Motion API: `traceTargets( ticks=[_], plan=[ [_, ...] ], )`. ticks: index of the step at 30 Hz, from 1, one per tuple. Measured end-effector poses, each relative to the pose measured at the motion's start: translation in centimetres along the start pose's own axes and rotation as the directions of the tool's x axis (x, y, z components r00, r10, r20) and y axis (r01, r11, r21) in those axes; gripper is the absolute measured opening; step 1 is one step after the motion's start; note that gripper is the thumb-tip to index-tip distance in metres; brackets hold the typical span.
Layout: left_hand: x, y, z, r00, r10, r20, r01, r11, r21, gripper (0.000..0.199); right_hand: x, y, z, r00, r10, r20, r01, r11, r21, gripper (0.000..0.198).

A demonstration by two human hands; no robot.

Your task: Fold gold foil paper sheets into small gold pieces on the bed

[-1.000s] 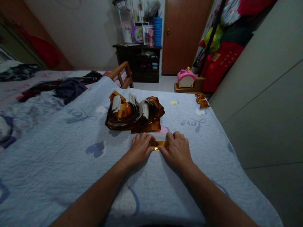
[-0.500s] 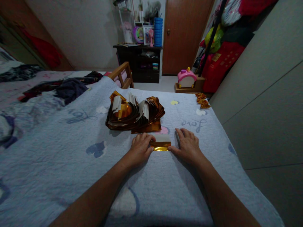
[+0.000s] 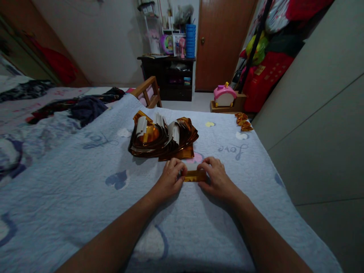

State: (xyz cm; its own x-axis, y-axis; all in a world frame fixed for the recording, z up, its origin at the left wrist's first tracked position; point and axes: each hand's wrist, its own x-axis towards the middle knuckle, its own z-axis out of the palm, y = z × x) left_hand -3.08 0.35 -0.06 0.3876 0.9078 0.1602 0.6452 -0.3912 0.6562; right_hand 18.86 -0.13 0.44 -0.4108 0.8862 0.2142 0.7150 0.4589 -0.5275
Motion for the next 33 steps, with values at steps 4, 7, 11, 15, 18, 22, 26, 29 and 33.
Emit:
traceTargets(
  ticks=[4, 7, 11, 15, 18, 22, 26, 29, 33],
  plan=[
    [0.1, 0.0, 0.2, 0.999, 0.020, 0.044, -0.021, 0.999, 0.041, 0.015, 0.1, 0.3, 0.4, 0.999, 0.020, -0.027, -0.018, 0.999, 0.048, 0.043],
    [0.1, 0.0, 0.3, 0.997, 0.032, 0.072, -0.038, 0.995, 0.089, 0.020, 0.4, 0.7, 0.8, 0.996, 0.069, -0.052, -0.068, 0.997, 0.027, 0.030],
    [0.1, 0.0, 0.6, 0.996, 0.054, 0.066, -0.063, 0.989, 0.136, 0.025, 0.7, 1.0, 1.5, 0.988, 0.116, -0.101, -0.120, 0.992, -0.041, 0.029],
    [-0.2, -0.3, 1.0, 0.991, 0.135, -0.002, -0.132, 0.972, 0.192, 0.026, 0.7, 1.0, 1.9, 0.977, 0.166, -0.137, -0.173, 0.984, -0.043, 0.025],
    [-0.5, -0.3, 1.2, 0.981, 0.195, -0.018, -0.186, 0.955, 0.232, 0.026, 0.8, 0.9, 1.9, 0.960, 0.229, -0.163, -0.230, 0.973, 0.012, 0.024],
    [-0.5, -0.1, 1.1, 0.975, 0.224, 0.007, -0.216, 0.932, 0.290, 0.026, 1.1, 0.8, 1.7, 0.950, 0.280, -0.138, -0.262, 0.955, 0.135, 0.035],
    [-0.3, 0.2, 1.2, 0.962, 0.263, 0.074, -0.272, 0.899, 0.344, 0.017, 1.3, 0.6, 1.4, 0.945, 0.316, -0.082, -0.289, 0.927, 0.237, 0.041],
    [-0.2, 0.3, 1.4, 0.952, 0.292, 0.090, -0.304, 0.870, 0.388, 0.012, 1.3, 0.5, 1.2, 0.945, 0.323, -0.043, -0.301, 0.917, 0.261, 0.041],
    [-0.2, 0.2, 1.7, 0.929, 0.360, 0.087, -0.361, 0.830, 0.426, 0.013, 1.2, 0.2, 1.1, 0.950, 0.311, -0.017, -0.301, 0.931, 0.207, 0.034]
  ],
)
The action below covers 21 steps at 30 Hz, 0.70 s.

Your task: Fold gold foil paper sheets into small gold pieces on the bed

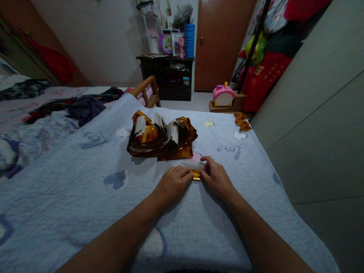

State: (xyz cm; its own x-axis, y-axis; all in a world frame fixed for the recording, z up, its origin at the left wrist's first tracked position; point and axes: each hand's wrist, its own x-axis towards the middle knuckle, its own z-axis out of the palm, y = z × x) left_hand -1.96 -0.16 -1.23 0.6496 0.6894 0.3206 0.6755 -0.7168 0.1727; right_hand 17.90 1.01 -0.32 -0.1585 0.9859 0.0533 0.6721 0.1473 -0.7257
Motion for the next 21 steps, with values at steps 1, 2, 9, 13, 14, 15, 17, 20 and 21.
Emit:
traceTargets(
  ticks=[1, 2, 9, 13, 14, 15, 17, 20, 21],
  plan=[
    [0.0, 0.0, 0.1, 1.000, 0.011, -0.012, -0.011, 1.000, 0.003, 0.013, 0.0, 0.0, 0.0, 1.000, -0.003, 0.005, 0.003, 1.000, -0.011, 0.032],
    [-0.1, -0.1, 0.2, 1.000, 0.018, -0.022, -0.018, 1.000, 0.005, 0.013, -0.1, -0.1, -0.1, 1.000, -0.005, 0.008, 0.005, 1.000, -0.017, 0.030],
    [-0.1, -0.2, 0.0, 0.999, 0.034, -0.031, -0.032, 0.997, 0.072, 0.012, -0.3, -0.3, -0.5, 1.000, 0.007, 0.030, -0.007, 1.000, 0.019, 0.025],
    [0.0, -0.1, -0.3, 0.996, 0.035, -0.081, -0.024, 0.992, 0.127, 0.011, -0.3, 0.0, -0.6, 0.999, 0.019, 0.029, -0.019, 0.999, 0.027, 0.022],
    [0.0, -0.1, -0.3, 0.995, 0.033, -0.096, -0.020, 0.991, 0.133, 0.012, -0.3, 0.1, -0.7, 1.000, 0.012, 0.007, -0.012, 1.000, 0.018, 0.022],
    [0.0, -0.2, -0.3, 0.994, 0.030, -0.108, -0.016, 0.991, 0.133, 0.012, -0.3, 0.3, -0.8, 1.000, -0.003, -0.020, 0.004, 1.000, 0.007, 0.022],
    [0.0, -0.4, -0.2, 0.992, 0.028, -0.119, -0.013, 0.993, 0.121, 0.013, -0.3, 0.7, -1.1, 0.996, -0.072, -0.059, 0.072, 0.997, -0.007, 0.023],
    [-0.1, -0.7, 0.1, 0.989, 0.027, -0.142, -0.016, 0.997, 0.073, 0.015, -0.5, 0.9, -1.5, 0.973, -0.227, -0.039, 0.227, 0.974, -0.004, 0.027],
    [-0.1, -0.8, 0.1, 0.988, 0.019, -0.156, -0.012, 0.999, 0.048, 0.015, -0.6, 0.8, -1.6, 0.962, -0.272, -0.007, 0.272, 0.962, 0.002, 0.032]
  ],
)
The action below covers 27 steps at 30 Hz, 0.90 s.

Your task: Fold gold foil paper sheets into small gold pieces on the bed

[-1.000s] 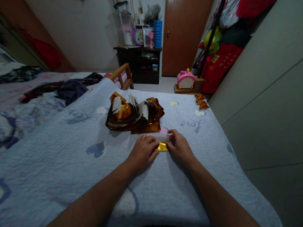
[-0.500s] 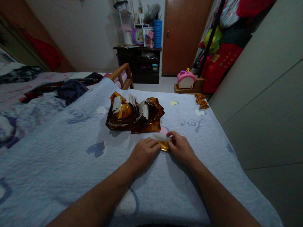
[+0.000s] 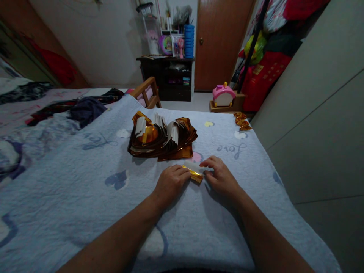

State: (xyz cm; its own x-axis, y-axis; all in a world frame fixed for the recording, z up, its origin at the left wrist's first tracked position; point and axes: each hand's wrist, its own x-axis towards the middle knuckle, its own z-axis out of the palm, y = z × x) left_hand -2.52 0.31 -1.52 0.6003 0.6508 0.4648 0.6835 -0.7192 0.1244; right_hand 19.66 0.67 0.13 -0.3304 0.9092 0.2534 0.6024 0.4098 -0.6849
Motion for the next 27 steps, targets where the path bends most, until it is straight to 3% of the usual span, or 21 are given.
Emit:
traceTargets(
  ticks=[3, 6, 10, 19, 27],
  plan=[
    [0.0, -0.1, 0.1, 0.999, -0.043, -0.031, 0.040, 0.996, -0.082, 0.016, -0.3, -0.6, 0.1, 0.987, -0.081, 0.137, 0.081, 0.997, 0.006, 0.048],
    [0.0, -0.1, 0.0, 0.997, -0.069, -0.037, 0.063, 0.989, -0.134, 0.019, -0.4, -1.1, 0.6, 0.974, -0.073, 0.214, 0.084, 0.996, -0.044, 0.040],
    [0.1, 0.1, -0.1, 0.996, -0.087, -0.029, 0.081, 0.981, -0.175, 0.025, -0.1, -1.3, 1.0, 0.978, -0.029, 0.209, 0.050, 0.994, -0.093, 0.022],
    [0.2, 0.0, 0.0, 0.997, -0.067, -0.046, 0.048, 0.943, -0.328, 0.022, 0.1, -1.0, 1.0, 0.987, -0.067, 0.149, 0.084, 0.990, -0.112, 0.023],
    [0.0, 0.3, 0.1, 0.999, 0.038, 0.021, -0.032, 0.969, -0.243, 0.015, -0.4, -1.3, 1.0, 0.961, -0.109, 0.255, 0.153, 0.975, -0.160, 0.014]
  ],
)
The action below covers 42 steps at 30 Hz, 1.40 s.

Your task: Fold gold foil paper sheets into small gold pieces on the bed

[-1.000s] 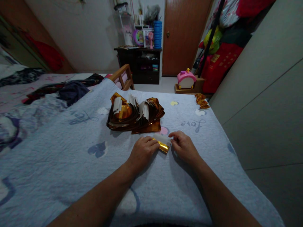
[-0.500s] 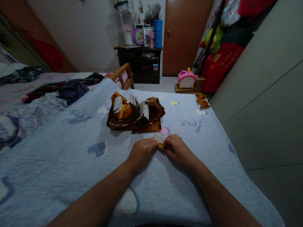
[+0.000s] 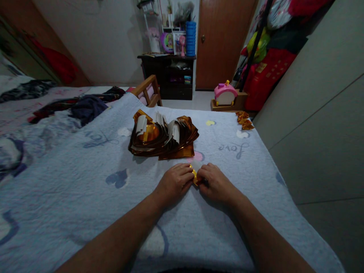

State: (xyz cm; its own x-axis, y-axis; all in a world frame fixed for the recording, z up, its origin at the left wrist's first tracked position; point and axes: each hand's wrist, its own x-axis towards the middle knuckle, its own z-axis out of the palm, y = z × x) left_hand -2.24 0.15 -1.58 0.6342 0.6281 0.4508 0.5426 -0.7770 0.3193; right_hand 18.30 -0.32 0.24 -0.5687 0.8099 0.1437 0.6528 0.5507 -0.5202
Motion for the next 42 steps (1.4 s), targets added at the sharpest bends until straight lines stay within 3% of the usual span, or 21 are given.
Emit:
traceTargets(
  ticks=[11, 21, 28, 42],
  plan=[
    [0.1, 0.2, -0.2, 0.994, -0.104, 0.041, 0.108, 0.987, -0.118, 0.010, 0.0, 0.2, -0.5, 0.999, 0.042, 0.019, -0.043, 0.996, 0.077, 0.011],
    [0.5, 0.6, -0.5, 0.941, -0.330, 0.074, 0.337, 0.928, -0.160, 0.009, 0.5, -0.1, -0.7, 0.981, 0.188, 0.043, -0.191, 0.979, 0.073, 0.020],
    [0.6, 0.5, -0.5, 0.938, -0.333, 0.097, 0.345, 0.926, -0.156, 0.010, 0.3, 0.5, 0.4, 0.977, 0.212, -0.038, -0.211, 0.977, 0.031, 0.016],
    [0.7, 0.8, 0.0, 0.914, -0.393, 0.098, 0.401, 0.914, -0.068, 0.012, 0.5, 0.0, 0.8, 0.958, 0.278, -0.063, -0.282, 0.957, -0.064, 0.011]
  ],
)
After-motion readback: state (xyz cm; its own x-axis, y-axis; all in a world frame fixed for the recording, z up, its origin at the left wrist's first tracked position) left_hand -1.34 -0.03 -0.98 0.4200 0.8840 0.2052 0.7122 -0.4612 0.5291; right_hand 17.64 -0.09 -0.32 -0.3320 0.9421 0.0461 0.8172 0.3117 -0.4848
